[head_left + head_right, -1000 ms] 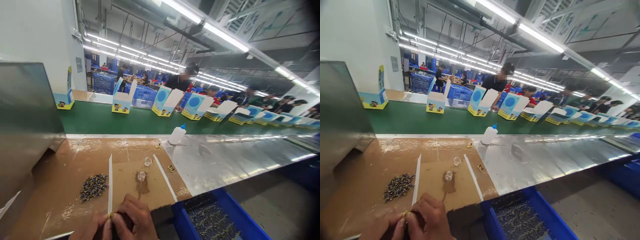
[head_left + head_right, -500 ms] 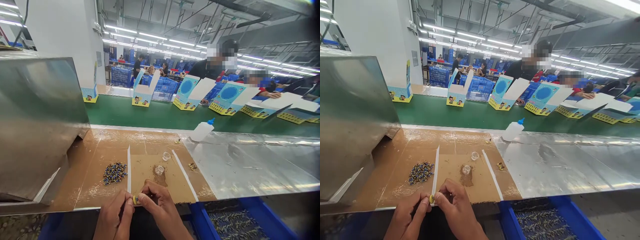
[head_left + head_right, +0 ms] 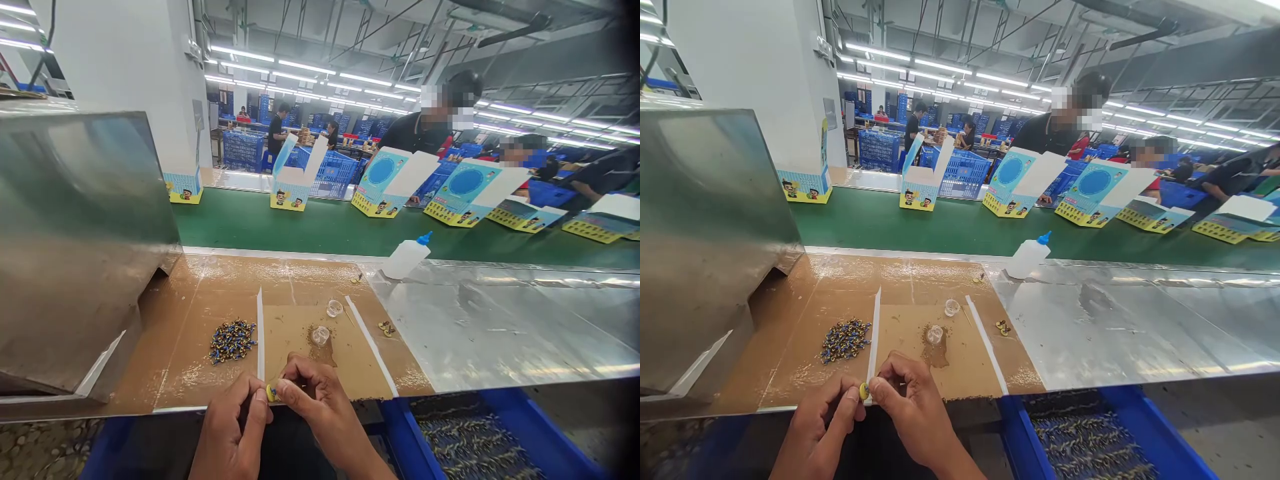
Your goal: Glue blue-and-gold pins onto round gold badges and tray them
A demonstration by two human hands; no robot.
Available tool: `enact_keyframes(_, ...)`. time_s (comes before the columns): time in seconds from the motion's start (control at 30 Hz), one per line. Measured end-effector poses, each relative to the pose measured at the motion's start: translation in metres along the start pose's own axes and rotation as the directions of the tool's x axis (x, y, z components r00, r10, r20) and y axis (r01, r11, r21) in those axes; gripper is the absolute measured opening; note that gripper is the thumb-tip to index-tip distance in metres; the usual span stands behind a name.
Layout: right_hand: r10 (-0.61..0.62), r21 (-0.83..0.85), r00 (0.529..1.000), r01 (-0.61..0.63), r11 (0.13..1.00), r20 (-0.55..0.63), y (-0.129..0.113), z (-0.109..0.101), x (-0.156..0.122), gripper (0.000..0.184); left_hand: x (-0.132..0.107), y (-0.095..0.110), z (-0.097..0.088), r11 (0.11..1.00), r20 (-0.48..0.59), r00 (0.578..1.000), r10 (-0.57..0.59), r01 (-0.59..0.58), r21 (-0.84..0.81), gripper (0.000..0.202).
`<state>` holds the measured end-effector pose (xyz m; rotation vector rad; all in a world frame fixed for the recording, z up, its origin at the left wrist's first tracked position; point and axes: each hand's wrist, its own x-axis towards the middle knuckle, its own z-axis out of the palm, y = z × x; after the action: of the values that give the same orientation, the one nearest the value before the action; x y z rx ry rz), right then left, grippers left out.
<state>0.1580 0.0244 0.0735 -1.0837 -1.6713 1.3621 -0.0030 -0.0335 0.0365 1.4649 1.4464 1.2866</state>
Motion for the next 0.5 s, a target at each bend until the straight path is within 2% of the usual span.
enact_keyframes(0.27, -0.025, -0.092, 1.0, 0.023, 0.996, -0.018, -0.0013, 0.0025, -0.0029, 0.035, -0.0014, -0.0012, 0.0028, 1.0, -0.035, 0.999, 0.017, -0.017, 0.01, 0.037)
enact_keyframes(0.37, 0.026, -0.098, 1.0, -0.026, 0.995, 0.0, 0.0015, 0.0007, -0.0005, 0.034, 0.001, -0.0034, 0.0007, 1.0, 0.014, 1.0, -0.002, 0.002, 0.012, 0.038)
enact_keyframes(0.5, 0.1, -0.073, 0.993, -0.095, 0.993, 0.069, 0.0049, -0.0071, 0.0063, 0.032, 0.0066, -0.005, -0.0042, 0.995, 0.105, 0.99, -0.093, 0.095, -0.011, 0.042)
